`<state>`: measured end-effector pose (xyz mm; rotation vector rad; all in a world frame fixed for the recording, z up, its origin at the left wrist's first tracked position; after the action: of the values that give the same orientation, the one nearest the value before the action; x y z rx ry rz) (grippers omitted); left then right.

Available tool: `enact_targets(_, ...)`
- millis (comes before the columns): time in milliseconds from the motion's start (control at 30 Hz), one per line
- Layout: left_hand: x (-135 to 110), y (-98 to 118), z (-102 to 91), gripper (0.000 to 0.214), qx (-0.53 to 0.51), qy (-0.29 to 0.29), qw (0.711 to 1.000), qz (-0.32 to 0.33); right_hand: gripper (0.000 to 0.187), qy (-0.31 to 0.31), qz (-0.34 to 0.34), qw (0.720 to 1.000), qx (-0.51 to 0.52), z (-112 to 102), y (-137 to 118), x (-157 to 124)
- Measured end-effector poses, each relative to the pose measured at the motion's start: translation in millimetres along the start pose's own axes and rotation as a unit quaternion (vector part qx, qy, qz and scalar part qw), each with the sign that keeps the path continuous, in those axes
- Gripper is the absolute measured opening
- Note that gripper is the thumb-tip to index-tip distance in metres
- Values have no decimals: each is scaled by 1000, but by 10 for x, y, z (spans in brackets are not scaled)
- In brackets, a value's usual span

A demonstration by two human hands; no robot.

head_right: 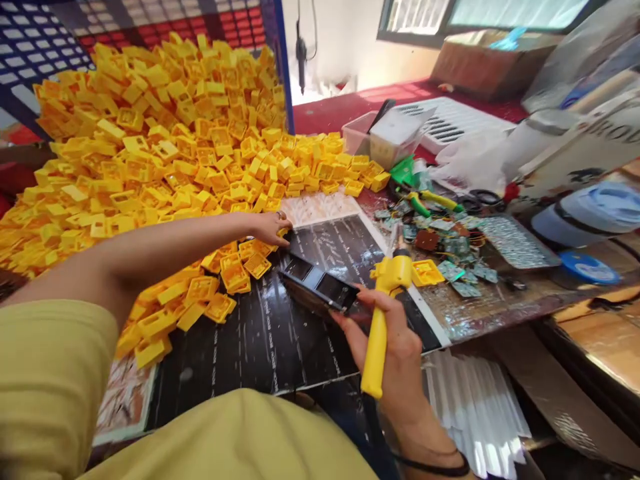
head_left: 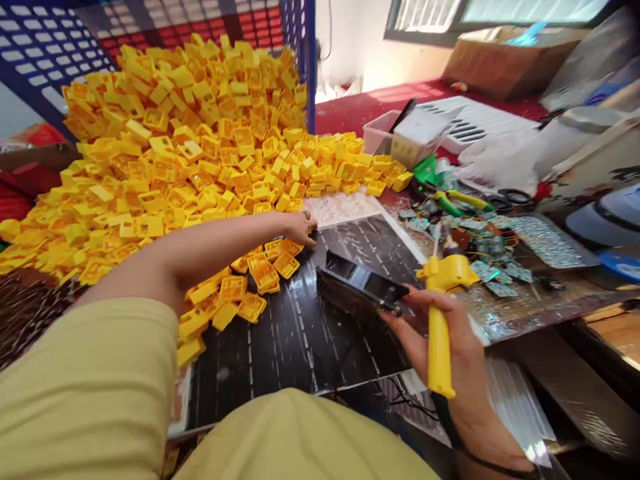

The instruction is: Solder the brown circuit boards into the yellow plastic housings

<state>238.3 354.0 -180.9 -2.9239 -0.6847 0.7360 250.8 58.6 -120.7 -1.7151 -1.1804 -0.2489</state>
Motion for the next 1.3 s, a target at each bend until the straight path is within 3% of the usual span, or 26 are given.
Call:
enact_targets(100,-488,-103,263,62,-18,-34,999,16,45,22,20,1000,-2,0,140,72)
enact_targets(233,-1046,-39,534,56,-31,-29,998,46,52,27,1,999,29,195,201,282)
enact_targets(367,-1442,-59,739,48,-21,11,997,74,54,-2,-32,996,78,551,117,514)
enact_targets(533,-1893,-296,821,39,-108,80,990,42,56,-81,-55,986,132,1158,-74,667)
enact_targets(667,-2503,-336,905,37,-188,160,969,29,53,-128,-72,979,142,1472,-245,697)
enact_targets(800,-3263,-93,1224,27,-266,238,933,52,61,-111,-108,980,121,1288,-378,625)
enact_targets(900,-3714,304,1627,25,-311,247,906,145,58,-83,-178,975,106,944,-478,416)
enact_targets(933,-3786,414,1794,27,-338,231,898,159,58,-81,-199,972,99,842,-488,321)
enact_targets(1000,-3780,561,2173,31,-390,180,894,125,60,-97,-229,965,80,703,-459,119)
enact_targets(1133,-3553,924,2852,33,-358,62,931,39,56,-146,-267,952,23,589,-332,-245)
enact_targets(1200,-3432,1136,3024,31,-335,10,942,30,51,-158,-262,952,-1,563,-272,-381)
enact_targets(1300,-3172,1308,3155,31,-344,-58,937,-32,41,-161,-243,956,-19,553,-223,-534)
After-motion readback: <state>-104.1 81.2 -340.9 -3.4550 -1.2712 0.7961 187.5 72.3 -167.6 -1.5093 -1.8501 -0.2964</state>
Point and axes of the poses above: each hand's wrist, its own x-axis towards the middle knuckle, its own z-axis out of the palm, y = z × x, the point moved 9 cm from there along x, towards the middle knuckle, and after that the axes turned 10 degrees about -z, right-handed, at the moved point
